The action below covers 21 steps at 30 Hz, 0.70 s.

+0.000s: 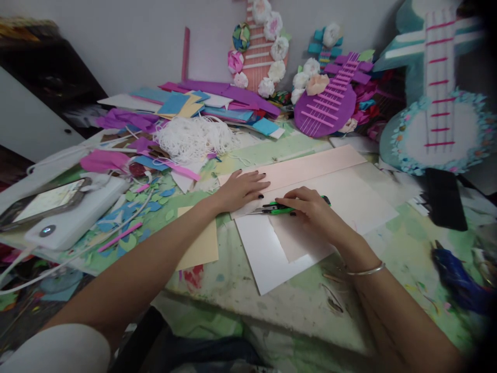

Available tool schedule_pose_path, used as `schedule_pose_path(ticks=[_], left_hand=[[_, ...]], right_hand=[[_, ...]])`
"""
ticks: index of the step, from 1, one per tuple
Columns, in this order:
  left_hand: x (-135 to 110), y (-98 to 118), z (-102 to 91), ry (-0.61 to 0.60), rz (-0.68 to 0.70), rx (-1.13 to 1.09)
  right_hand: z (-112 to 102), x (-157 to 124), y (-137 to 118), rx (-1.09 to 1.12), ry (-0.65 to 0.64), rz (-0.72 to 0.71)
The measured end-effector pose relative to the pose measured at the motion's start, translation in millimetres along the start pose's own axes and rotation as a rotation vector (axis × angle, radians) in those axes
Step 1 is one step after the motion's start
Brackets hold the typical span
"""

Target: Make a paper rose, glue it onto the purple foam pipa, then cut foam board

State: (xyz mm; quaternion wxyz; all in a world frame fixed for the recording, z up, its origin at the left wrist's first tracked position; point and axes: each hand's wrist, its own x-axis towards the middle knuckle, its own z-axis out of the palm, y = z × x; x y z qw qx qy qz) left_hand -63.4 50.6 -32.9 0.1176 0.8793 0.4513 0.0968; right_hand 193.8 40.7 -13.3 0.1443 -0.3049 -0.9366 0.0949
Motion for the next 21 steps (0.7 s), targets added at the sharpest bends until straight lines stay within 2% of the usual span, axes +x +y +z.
schedule_pose_path(ticks=[10,21], left_hand=[[0,0,0.1,-0.007,0.000,0.020],[0,-2,1.5,0.003,0.008,0.014]], right_hand=[[-11,-4,6,0.026,-0.034,0.016],[-4,0,-7,-0.020,-0.022,-0.028]])
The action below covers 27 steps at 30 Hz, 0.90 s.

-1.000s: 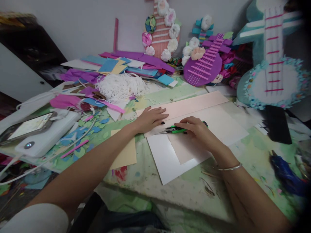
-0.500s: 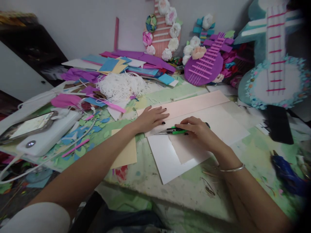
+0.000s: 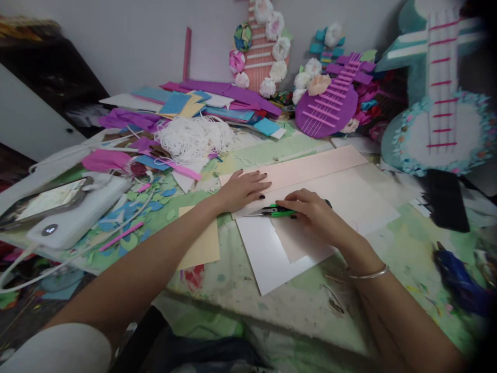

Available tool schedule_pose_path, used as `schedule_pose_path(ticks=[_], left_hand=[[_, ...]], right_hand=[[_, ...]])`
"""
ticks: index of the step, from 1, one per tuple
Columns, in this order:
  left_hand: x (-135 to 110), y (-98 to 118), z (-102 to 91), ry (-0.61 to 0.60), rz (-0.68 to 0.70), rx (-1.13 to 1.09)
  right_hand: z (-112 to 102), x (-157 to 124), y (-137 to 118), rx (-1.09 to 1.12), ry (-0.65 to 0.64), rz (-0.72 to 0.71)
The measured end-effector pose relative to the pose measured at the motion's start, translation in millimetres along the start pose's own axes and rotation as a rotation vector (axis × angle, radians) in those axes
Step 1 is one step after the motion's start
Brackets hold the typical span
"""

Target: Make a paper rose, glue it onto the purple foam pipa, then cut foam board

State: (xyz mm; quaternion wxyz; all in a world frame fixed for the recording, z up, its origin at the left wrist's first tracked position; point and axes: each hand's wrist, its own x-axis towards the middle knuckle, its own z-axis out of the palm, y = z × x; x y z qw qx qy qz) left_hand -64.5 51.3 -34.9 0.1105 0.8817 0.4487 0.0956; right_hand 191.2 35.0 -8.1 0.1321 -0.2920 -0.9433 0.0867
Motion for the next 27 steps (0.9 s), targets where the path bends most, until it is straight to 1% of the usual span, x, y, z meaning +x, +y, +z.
schedule_pose_path(ticks=[5,11,15,20,27], left_hand=[[1,-1,0.3,0.006,0.012,0.007],[0,0,0.2,0.005,0.000,0.002],[-1,1,-0.8,0.004,-0.003,-0.001],[0,1,-0.6,0.007,0.001,-0.002],[0,1,-0.7,-0.001,0.004,-0.002]], right_hand=[[-4,-1,-5,0.011,-0.011,0.002],[-13,-4,-2,0.042,-0.034,0.043],[-10,-3,-3,0.040,-0.055,0.047],[-5,-1,-8,0.039,-0.025,0.010],[-6,-1,-13,0.017,-0.043,-0.006]])
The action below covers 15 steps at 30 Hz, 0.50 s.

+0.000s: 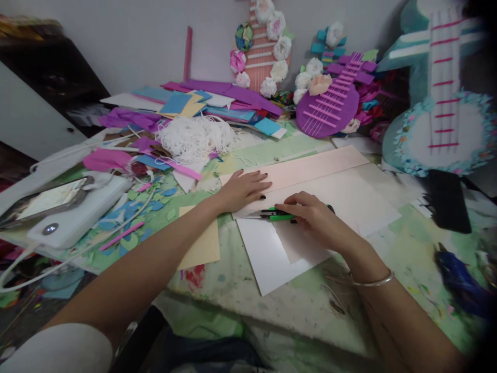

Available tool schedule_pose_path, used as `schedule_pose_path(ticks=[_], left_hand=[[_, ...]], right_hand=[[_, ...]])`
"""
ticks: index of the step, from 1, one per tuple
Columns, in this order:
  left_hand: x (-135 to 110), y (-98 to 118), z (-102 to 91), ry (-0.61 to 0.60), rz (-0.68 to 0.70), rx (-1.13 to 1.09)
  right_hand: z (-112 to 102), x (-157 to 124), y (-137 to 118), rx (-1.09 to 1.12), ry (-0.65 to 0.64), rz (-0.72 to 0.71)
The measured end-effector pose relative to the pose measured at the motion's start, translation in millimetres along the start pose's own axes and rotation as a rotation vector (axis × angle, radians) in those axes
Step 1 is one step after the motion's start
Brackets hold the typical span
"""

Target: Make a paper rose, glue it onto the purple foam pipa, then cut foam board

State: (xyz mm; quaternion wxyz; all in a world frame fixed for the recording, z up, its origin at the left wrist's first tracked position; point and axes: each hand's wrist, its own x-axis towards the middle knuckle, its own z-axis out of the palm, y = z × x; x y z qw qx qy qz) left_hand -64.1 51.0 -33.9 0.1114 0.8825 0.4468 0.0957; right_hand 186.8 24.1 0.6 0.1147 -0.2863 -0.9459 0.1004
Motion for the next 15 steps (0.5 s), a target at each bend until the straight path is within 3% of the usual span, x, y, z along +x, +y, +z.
schedule_pose_path(ticks=[8,15], left_hand=[[0.1,-0.6,0.5,-0.004,-0.013,0.006],[0.0,-1.2,2.1,0.002,-0.003,-0.001]], right_hand=[[-9.7,-2.7,0.9,-0.017,-0.023,0.009],[-4.4,-1.0,-2.8,0.004,-0.020,0.019]])
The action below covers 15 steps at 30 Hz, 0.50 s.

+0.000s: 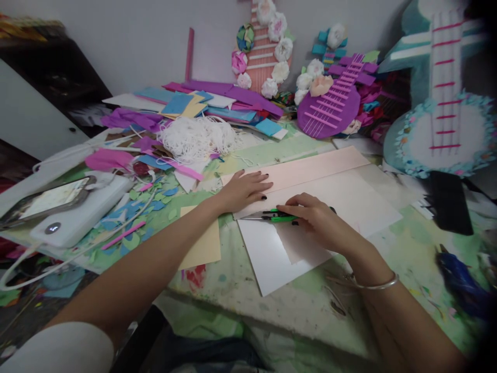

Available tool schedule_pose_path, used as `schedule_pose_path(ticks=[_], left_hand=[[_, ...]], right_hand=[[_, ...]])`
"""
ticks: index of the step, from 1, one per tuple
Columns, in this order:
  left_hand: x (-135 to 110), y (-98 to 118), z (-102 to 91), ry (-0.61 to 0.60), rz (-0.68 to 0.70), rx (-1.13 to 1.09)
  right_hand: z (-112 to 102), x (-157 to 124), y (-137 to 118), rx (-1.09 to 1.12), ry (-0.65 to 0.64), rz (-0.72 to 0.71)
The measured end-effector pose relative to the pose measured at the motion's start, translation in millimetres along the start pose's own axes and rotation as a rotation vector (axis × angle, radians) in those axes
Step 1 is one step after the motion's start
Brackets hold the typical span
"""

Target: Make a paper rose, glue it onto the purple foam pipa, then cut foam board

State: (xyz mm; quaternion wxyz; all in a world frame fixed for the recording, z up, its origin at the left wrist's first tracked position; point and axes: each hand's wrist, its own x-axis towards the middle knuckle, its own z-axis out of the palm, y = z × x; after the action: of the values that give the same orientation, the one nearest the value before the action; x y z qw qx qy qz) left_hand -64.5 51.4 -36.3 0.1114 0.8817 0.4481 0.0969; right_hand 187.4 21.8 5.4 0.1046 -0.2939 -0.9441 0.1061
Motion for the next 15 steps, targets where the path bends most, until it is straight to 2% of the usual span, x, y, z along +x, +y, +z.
schedule_pose_path(ticks=[6,15], left_hand=[[1,0,0.0,0.013,-0.003,-0.007],[0,1,-1.0,0.002,-0.001,-0.009]], right_hand=[[4,2,-6,-0.007,-0.012,-0.036],[-10,-1,-9,0.011,-0.028,0.000]])
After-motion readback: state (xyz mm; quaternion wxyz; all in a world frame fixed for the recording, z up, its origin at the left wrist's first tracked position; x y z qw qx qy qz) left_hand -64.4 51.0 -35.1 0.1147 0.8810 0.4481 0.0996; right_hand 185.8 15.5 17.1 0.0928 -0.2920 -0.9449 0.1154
